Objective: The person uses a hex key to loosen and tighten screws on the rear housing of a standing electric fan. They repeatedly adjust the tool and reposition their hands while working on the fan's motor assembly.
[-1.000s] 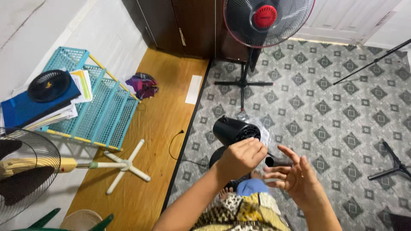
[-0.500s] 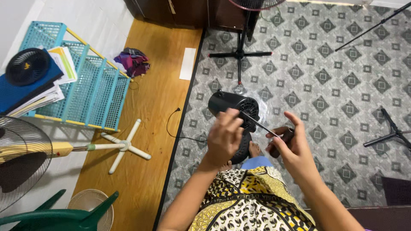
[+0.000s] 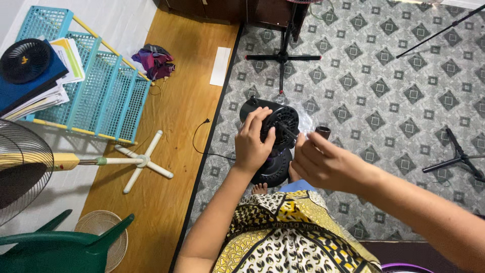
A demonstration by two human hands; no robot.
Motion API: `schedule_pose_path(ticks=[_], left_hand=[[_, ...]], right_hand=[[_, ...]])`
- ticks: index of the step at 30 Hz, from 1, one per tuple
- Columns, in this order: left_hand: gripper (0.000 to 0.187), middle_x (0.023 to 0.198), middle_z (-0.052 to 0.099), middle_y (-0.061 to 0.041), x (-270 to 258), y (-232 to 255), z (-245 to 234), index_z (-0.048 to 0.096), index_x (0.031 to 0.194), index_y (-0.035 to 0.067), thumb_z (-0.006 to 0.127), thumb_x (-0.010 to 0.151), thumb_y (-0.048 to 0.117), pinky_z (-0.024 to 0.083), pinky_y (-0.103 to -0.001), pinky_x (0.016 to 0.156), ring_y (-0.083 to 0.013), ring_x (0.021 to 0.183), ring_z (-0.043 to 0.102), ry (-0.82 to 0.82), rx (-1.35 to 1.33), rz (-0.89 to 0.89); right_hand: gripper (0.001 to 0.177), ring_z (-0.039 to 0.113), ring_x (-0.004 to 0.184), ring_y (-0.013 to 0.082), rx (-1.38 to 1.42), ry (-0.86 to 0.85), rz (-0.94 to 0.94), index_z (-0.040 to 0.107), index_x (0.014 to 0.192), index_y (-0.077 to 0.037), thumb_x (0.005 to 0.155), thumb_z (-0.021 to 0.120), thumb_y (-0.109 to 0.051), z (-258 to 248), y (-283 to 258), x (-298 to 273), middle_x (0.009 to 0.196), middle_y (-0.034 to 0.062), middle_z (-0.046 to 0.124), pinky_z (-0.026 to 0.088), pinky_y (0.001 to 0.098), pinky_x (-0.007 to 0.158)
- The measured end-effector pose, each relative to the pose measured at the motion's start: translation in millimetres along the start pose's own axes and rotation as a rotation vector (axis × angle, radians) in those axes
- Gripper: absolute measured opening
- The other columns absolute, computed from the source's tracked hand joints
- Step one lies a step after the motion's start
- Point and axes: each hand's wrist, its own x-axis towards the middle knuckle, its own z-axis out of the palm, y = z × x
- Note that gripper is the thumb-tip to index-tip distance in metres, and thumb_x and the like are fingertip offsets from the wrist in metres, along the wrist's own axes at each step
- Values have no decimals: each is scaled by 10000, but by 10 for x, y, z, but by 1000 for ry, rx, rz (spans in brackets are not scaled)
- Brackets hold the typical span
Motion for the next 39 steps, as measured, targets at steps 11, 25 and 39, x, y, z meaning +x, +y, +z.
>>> schedule_pose_path(ticks=[11, 25, 39], left_hand=[[324, 1370, 640, -117, -35, -82, 93, 537, 1212, 101, 708, 936, 111, 603, -427, 941, -360, 1298, 641, -26, 35, 15], [425, 1295, 662, -113, 41, 62, 53, 638, 1320, 74, 748, 913, 129, 597, -398, 962, -321, 1247, 667, -41, 107, -10], [417, 1274, 659, -112, 29, 80, 91, 644, 1308, 65, 754, 908, 112, 591, -395, 979, -317, 1272, 655, 3, 104, -9]], right_hand=[[239, 640, 643, 65, 1259, 102, 1278, 642, 1090, -24, 873, 741, -33, 29, 59, -367, 859, 46, 746, 520, 256, 540], [118, 608, 622, 30, 1490, 221, 1366, 625, 961, -13, 916, 734, -16, 274, -120, -300, 784, 17, 690, 477, 216, 524], [106, 596, 607, 25, 1498, 241, 1372, 629, 955, -8, 931, 732, 1, 248, -186, -287, 728, 8, 651, 465, 207, 522]])
